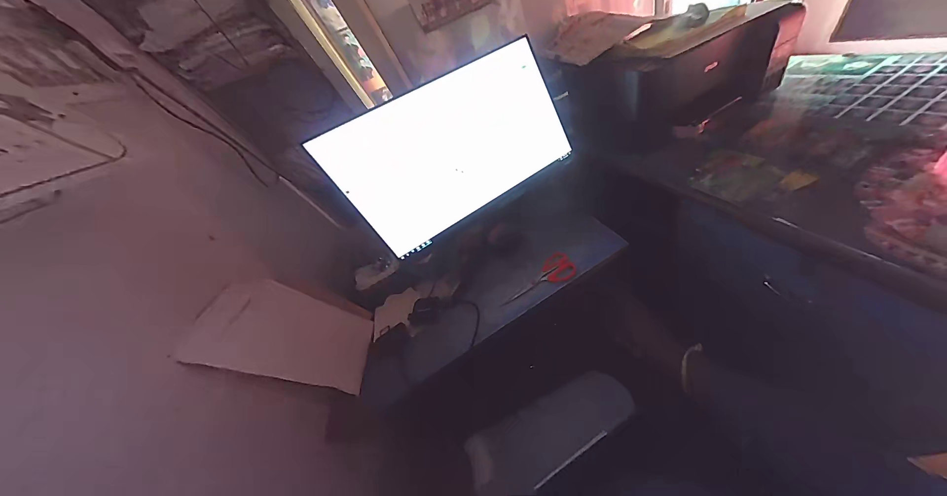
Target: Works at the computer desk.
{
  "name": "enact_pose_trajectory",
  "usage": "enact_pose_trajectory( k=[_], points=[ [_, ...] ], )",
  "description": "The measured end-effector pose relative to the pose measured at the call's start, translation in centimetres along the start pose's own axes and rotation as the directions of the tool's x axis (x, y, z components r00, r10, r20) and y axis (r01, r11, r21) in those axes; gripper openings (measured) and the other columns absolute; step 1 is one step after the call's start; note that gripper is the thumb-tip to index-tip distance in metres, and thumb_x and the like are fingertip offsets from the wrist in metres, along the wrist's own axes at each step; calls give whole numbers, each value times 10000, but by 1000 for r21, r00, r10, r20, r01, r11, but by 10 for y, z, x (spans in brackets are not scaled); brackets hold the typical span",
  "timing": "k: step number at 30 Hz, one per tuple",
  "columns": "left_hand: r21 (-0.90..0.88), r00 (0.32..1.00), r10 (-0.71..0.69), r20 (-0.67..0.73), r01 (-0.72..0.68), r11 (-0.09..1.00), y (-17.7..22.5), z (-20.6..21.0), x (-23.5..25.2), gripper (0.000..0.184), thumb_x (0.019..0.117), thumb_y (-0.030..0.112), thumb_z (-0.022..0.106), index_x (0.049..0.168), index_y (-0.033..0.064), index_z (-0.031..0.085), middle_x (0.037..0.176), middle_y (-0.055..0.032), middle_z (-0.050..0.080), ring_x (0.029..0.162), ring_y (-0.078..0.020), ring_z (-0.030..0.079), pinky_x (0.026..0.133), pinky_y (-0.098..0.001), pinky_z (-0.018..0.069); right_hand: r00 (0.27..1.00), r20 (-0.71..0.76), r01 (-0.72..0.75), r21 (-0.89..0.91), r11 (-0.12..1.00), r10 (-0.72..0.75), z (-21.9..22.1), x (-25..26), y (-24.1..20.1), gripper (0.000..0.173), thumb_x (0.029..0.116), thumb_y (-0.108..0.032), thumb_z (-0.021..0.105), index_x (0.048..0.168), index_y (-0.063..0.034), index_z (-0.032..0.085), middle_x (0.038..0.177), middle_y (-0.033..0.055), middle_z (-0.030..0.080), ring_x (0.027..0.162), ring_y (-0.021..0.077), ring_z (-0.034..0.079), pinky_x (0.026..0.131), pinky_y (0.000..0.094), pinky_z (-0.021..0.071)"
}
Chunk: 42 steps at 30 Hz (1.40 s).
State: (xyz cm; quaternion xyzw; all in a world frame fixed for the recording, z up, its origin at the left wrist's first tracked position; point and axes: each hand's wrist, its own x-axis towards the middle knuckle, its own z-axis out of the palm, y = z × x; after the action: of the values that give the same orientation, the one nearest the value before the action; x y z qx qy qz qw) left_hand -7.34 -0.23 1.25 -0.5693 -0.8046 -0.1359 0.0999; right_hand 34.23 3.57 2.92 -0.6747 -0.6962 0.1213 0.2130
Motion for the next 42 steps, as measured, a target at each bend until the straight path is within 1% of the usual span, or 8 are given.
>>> enact_pose_trajectory(
  k=[9, 14, 19, 26, 31, 36, 39, 42],
  points=[
    [-103, 997, -56, 61, 62, 993, -3, 3, 5, 533, 1072, 370, 421, 1347, -54, 593, 1348, -261, 620, 1271, -371, 608, 1078, -509, 481, 999, -30, 27, -12, 1000, -27, -2, 11, -1, 488, 1044, -380, 489, 1465, -144, 564, 1565, 144, 464, 1464, 317, 422, 1198, 483, 371],
    [-68, 981, 13, -194, -27, 997, -27, 48, 5, 546, 990, 429, 527, 1310, -2, 627, 1417, -204, 581, 1361, -326, 529, 1141, -483, 419, 999, -50, -1, -38, 999, -1, -1, 17, -3, 506, 1041, -410, 470, 1481, -172, 552, 1609, 128, 409, 1476, 291, 411, 1186, 470, 391],
    [-60, 984, 179, -4, -179, 982, 6, -1, 4, 649, 1002, 650, 432, 1424, 188, 601, 1570, -214, 437, 1465, -409, 399, 1158, -597, 375, 994, -106, 21, -52, 998, -26, 6, 19, 4, 495, 1040, -408, 491, 1451, -149, 586, 1619, 107, 405, 1488, 267, 400, 1209, 441, 371],
    [2, 942, 92, 322, -98, 995, 21, -24, 20, 740, 984, 749, 300, 1397, 232, 632, 1465, -187, 562, 1274, -395, 603, 1000, -635, 499, 998, -46, 27, -109, 994, -32, 8, 16, 4, 510, 1038, -459, 461, 1444, -179, 591, 1628, 158, 374, 1505, 318, 364, 1211, 493, 356],
    [53, 956, 192, 220, -208, 977, 10, -10, 22, 731, 969, 753, 341, 1482, 271, 539, 1543, -195, 475, 1336, -423, 542, 1033, -643, 479, 1000, -24, -21, -74, 997, 19, 0, 13, -5, 488, 1034, -403, 509, 1470, -191, 569, 1644, 158, 344, 1521, 315, 336, 1220, 473, 347],
    [-103, 951, 134, 277, -109, 989, 21, -28, 17, 623, 1037, 610, 375, 1472, 202, 554, 1554, -160, 481, 1414, -372, 481, 1132, -599, 401, 998, -42, -47, -81, 996, 44, 1, 8, -2, 494, 1038, -413, 499, 1477, -195, 563, 1637, 175, 353, 1498, 333, 375, 1204, 485, 364],
    [-109, 990, 29, 140, -14, 994, 11, -18, 9, 556, 1073, 471, 380, 1442, 103, 571, 1468, -172, 569, 1378, -358, 525, 1126, -568, 427, 996, -89, -33, -82, 996, 25, 8, 6, 2, 485, 1032, -417, 496, 1449, -188, 592, 1608, 176, 402, 1486, 327, 397, 1200, 479, 374],
    [-185, 999, -8, -35, 1, 983, -11, 11, 10, 527, 1014, 318, 512, 1450, 22, 524, 1444, -212, 565, 1362, -367, 526, 1109, -561, 441, 995, -95, -21, -72, 997, 15, 7, 9, 3, 484, 1039, -410, 482, 1453, -180, 584, 1553, 154, 474, 1448, 301, 447, 1183, 460, 400]
  ],
)
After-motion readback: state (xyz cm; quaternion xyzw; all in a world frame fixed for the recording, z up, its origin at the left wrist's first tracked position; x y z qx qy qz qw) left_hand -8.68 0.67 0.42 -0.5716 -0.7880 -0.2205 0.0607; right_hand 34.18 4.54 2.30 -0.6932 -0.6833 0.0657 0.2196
